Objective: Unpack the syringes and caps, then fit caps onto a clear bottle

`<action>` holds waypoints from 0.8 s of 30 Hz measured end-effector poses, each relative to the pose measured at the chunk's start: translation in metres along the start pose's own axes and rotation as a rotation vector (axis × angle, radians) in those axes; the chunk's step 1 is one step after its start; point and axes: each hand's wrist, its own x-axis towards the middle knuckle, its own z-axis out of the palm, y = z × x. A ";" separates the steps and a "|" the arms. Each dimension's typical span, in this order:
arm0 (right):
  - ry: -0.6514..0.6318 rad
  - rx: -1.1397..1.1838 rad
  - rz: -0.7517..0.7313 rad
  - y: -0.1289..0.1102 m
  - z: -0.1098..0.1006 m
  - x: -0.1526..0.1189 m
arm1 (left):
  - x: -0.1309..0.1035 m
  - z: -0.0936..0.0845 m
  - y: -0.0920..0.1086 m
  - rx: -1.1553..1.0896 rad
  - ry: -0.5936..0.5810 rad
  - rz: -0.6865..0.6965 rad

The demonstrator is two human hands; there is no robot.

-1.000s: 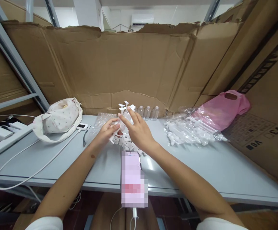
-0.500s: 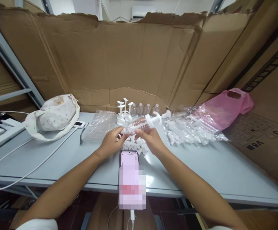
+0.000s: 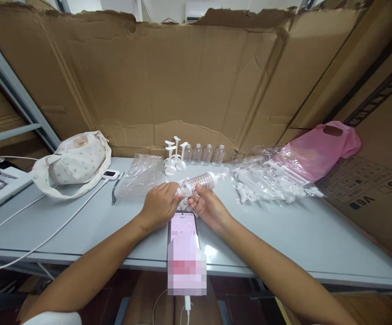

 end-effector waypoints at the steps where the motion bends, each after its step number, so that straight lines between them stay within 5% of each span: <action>1: -0.009 -0.001 -0.004 0.001 -0.001 0.000 | 0.000 -0.001 0.001 -0.023 -0.020 -0.013; 17: -0.068 -0.086 -0.083 0.001 -0.001 -0.005 | 0.001 -0.011 0.010 -0.635 -0.105 -0.281; 24: -0.084 -0.188 -0.163 -0.002 0.002 -0.007 | 0.005 -0.004 0.007 -1.106 -0.226 -0.380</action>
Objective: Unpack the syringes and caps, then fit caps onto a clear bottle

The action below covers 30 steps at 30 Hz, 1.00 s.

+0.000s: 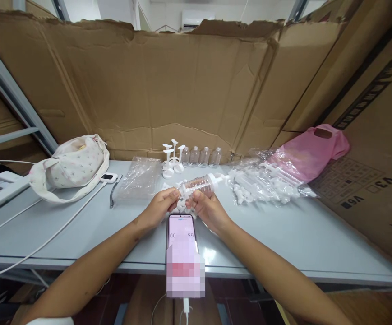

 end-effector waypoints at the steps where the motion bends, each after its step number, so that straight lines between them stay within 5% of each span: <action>1: -0.013 -0.031 -0.018 -0.001 -0.001 0.000 | 0.001 -0.001 0.000 -0.070 -0.024 -0.048; 5: -0.112 -0.153 -0.120 -0.010 -0.006 -0.001 | 0.002 -0.006 0.002 -0.314 -0.215 -0.252; 8: -0.195 -0.241 -0.114 -0.020 -0.012 0.000 | 0.002 -0.009 0.003 -0.360 -0.309 -0.268; 12: -0.204 -0.252 -0.068 -0.029 -0.020 0.007 | 0.001 -0.008 0.005 -0.224 -0.130 -0.074; 18: 0.059 -0.112 -0.098 -0.043 -0.033 0.017 | -0.001 -0.014 0.004 0.322 0.190 0.187; 25: 0.174 -0.100 0.062 -0.047 -0.036 0.018 | 0.000 -0.015 -0.003 0.838 0.345 0.375; 30: 0.217 0.024 0.079 -0.048 -0.035 0.018 | 0.001 -0.017 -0.008 0.955 0.369 0.454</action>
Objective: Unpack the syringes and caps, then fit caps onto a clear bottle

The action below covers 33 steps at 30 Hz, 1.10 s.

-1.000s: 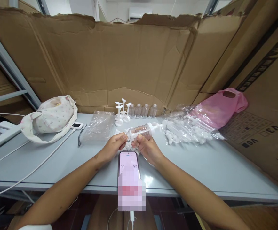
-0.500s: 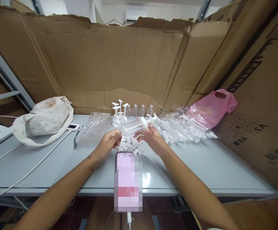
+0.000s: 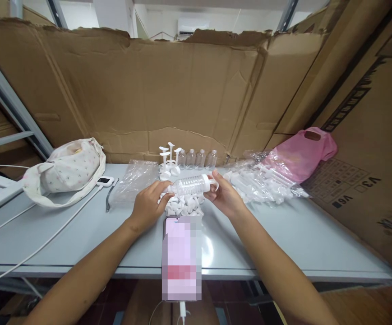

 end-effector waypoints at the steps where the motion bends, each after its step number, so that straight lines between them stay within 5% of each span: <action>1: 0.009 0.009 -0.006 -0.001 0.000 0.000 | 0.000 0.000 0.000 0.001 -0.007 0.001; 8: 0.024 0.009 -0.048 0.000 0.003 -0.001 | -0.003 -0.004 0.002 -0.128 -0.089 -0.030; 16: -0.117 -0.075 -0.213 -0.001 -0.001 -0.001 | 0.003 0.001 0.005 -0.946 -0.376 -0.490; 22: -0.205 -0.033 -0.165 -0.001 -0.007 0.002 | 0.006 0.001 0.004 -1.103 -0.400 -0.599; 29: -0.330 -0.098 -0.159 -0.006 -0.010 -0.003 | 0.010 -0.003 -0.002 -1.259 -0.694 -0.748; 33: -0.210 -0.067 -0.151 -0.005 -0.009 -0.001 | 0.008 -0.001 0.003 -1.051 -0.472 -0.645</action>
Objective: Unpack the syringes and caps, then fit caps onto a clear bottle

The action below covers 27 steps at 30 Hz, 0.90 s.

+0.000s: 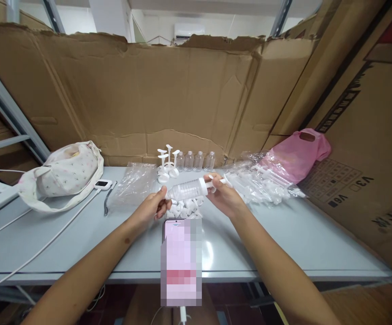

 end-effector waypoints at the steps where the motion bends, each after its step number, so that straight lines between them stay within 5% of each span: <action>1: 0.047 0.013 0.005 0.001 0.000 0.001 | -0.001 0.002 0.000 0.050 0.069 0.072; 7: 0.234 0.081 0.016 0.006 0.006 0.006 | -0.008 0.009 0.003 0.312 0.255 0.410; 14: 0.282 0.108 0.027 0.013 0.007 0.008 | -0.009 0.006 -0.002 0.701 0.416 0.623; 19: 0.268 0.105 0.046 0.018 0.008 0.007 | -0.007 0.004 -0.006 0.774 0.513 0.638; 27: 0.255 0.107 -0.004 0.020 0.016 0.004 | -0.007 0.002 -0.005 0.862 0.502 0.631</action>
